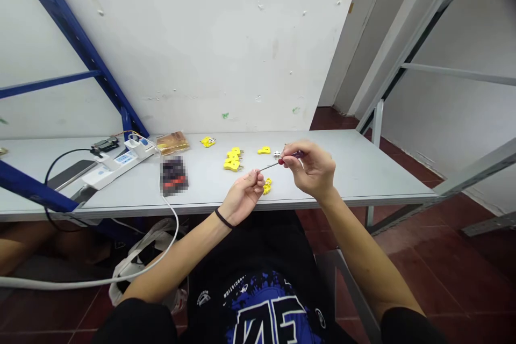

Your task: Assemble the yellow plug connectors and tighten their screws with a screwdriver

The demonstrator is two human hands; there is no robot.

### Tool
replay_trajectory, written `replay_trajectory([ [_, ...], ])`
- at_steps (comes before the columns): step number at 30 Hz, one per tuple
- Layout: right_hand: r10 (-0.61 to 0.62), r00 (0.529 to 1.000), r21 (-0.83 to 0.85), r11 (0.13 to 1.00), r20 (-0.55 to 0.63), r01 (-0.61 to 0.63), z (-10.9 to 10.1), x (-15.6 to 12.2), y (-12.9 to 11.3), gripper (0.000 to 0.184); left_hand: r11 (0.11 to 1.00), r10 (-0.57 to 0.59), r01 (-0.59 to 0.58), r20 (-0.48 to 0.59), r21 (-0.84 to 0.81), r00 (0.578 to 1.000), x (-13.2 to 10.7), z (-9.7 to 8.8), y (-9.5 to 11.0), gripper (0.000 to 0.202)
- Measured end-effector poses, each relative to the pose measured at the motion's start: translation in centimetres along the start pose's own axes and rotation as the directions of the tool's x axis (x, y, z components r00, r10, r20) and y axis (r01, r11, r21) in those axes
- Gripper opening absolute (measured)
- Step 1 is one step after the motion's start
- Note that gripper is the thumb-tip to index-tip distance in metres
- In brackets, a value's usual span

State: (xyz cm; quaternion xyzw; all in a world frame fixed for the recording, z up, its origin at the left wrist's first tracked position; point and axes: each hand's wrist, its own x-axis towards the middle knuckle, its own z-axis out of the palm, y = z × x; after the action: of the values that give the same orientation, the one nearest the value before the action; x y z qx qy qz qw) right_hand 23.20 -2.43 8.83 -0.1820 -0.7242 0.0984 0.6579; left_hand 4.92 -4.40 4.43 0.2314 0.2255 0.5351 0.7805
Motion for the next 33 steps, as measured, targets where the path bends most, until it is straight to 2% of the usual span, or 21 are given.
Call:
replay_trajectory([
  [3, -0.034, 0.999, -0.025, 0.999, 0.004, 0.034, 0.0, -0.1, 0.1, 0.005, 1.000, 0.001, -0.001, -0.015, -0.002, 1.000, -0.1, 0.2, 0.0, 0.010],
  [7, -0.033, 0.998, -0.053, 0.998, -0.054, 0.030, 0.2, -0.1, 0.0, 0.009, 0.999, 0.039, -0.038, -0.009, 0.030, 0.999, -0.2, 0.2, -0.1, 0.011],
  [12, -0.048, 0.995, -0.125, 0.992, -0.092, 0.036, 0.5, -0.1, -0.3, 0.012, 0.971, 0.175, -0.173, 0.001, 0.164, 0.984, 0.1, -0.2, -0.3, 0.027],
  [18, -0.030, 0.998, -0.154, 0.988, -0.050, 0.022, 0.5, -0.1, -0.5, 0.007, 0.814, 0.377, -0.344, 0.024, 0.468, 0.926, 0.8, -1.0, -0.4, 0.036],
  [22, -0.030, 0.999, -0.125, 0.992, -0.012, 0.028, 0.4, 0.0, -0.3, 0.021, 0.699, 0.418, -0.388, 0.098, 0.601, 0.903, 1.0, -1.5, -0.3, 0.036],
  [25, -0.037, 0.999, -0.107, 0.994, 0.015, 0.039, 0.3, 0.0, -0.2, 0.028, 0.644, 0.416, -0.408, 0.151, 0.647, 0.897, 0.9, -1.6, -0.2, 0.033],
  [28, -0.070, 0.997, -0.100, 0.992, 0.046, 0.074, 0.2, 0.0, -0.1, 0.032, 0.658, 0.395, -0.392, 0.149, 0.643, 0.907, 0.7, -1.4, -0.2, 0.031],
  [33, -0.091, 0.995, -0.116, 0.989, 0.038, 0.095, 0.4, -0.2, 0.0, 0.027, 0.783, 0.311, -0.302, 0.079, 0.543, 0.947, 0.6, -1.0, -0.4, 0.035],
])
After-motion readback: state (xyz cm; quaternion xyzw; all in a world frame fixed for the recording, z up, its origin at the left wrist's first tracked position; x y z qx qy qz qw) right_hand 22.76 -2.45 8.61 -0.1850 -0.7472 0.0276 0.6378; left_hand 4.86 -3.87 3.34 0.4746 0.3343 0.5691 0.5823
